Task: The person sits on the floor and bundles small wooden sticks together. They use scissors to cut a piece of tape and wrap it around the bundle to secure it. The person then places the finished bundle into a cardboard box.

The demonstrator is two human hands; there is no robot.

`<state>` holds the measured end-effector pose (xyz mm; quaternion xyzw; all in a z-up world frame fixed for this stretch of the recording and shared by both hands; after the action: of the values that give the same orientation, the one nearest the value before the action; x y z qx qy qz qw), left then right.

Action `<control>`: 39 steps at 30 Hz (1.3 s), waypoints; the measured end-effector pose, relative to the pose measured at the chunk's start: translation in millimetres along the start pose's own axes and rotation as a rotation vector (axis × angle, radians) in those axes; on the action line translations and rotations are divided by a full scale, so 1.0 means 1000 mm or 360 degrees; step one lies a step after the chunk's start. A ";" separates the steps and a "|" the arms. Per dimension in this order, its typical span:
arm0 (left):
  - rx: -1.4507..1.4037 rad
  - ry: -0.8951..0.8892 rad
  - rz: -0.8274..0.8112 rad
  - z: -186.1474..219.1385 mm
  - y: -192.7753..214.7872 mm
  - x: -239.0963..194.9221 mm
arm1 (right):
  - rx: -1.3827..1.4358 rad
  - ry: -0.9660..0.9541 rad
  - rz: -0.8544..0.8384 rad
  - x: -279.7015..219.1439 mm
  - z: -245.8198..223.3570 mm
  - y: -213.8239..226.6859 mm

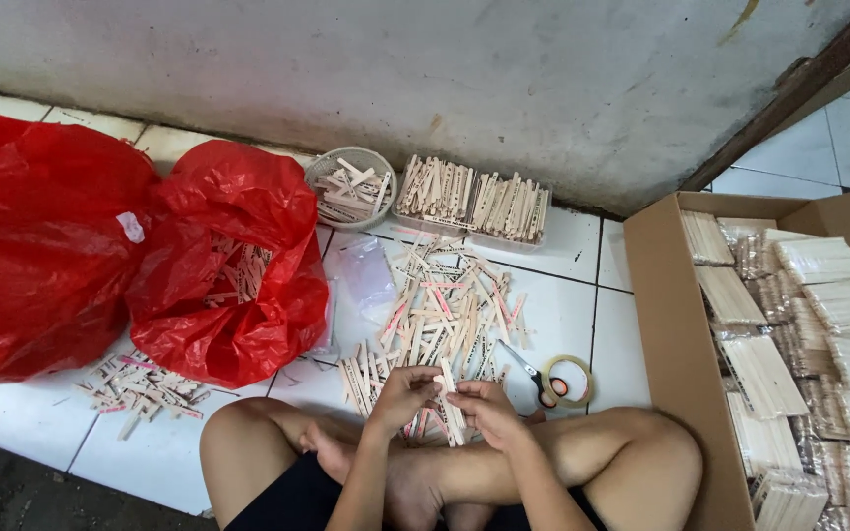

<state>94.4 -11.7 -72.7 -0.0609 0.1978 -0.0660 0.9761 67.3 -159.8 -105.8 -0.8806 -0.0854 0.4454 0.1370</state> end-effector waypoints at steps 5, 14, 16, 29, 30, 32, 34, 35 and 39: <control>-0.0129 -0.0135 -0.0001 -0.015 0.007 0.007 | 0.0029 -0.0046 0.0001 -0.001 0.003 0.001; -0.0126 -0.0006 0.0183 -0.005 0.013 -0.006 | -0.0295 -0.0077 0.0118 -0.006 0.004 0.000; -0.0103 0.0031 0.0169 0.000 0.010 -0.008 | -0.0344 -0.0043 0.0080 -0.011 -0.001 -0.004; 0.0260 -0.0071 0.0448 0.015 0.010 -0.017 | -0.0472 0.0208 0.0162 -0.014 -0.015 -0.008; 0.0634 -0.0208 0.0541 0.022 0.012 -0.017 | -0.0540 0.0294 0.0232 -0.019 -0.023 -0.008; 0.0731 -0.0286 0.0517 0.032 0.003 -0.020 | -0.0555 0.0333 0.0255 -0.016 -0.025 -0.008; 0.0822 -0.0359 0.0484 0.029 -0.002 -0.020 | -0.0568 0.0367 0.0288 -0.024 -0.029 -0.009; 0.0770 -0.0367 0.0458 0.022 0.000 -0.016 | -0.0595 0.0295 0.0337 -0.028 -0.031 -0.009; 0.0212 0.0054 0.0352 0.016 -0.001 -0.024 | -0.0474 0.0269 0.0321 -0.009 -0.017 0.004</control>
<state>78.5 -7.2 -48.5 0.0274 0.2150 0.0280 0.9758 75.4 -168.4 -90.6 -0.9295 -0.0500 0.3639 -0.0335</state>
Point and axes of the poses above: each hand's wrist, its own x-axis towards the middle knuckle, its own y-axis out of the back of the hand, z = x × y, the point moved 10 cm from there along x, towards the middle knuckle, and after that the axes turned 7 degrees about -y, right-handed, at the moved point
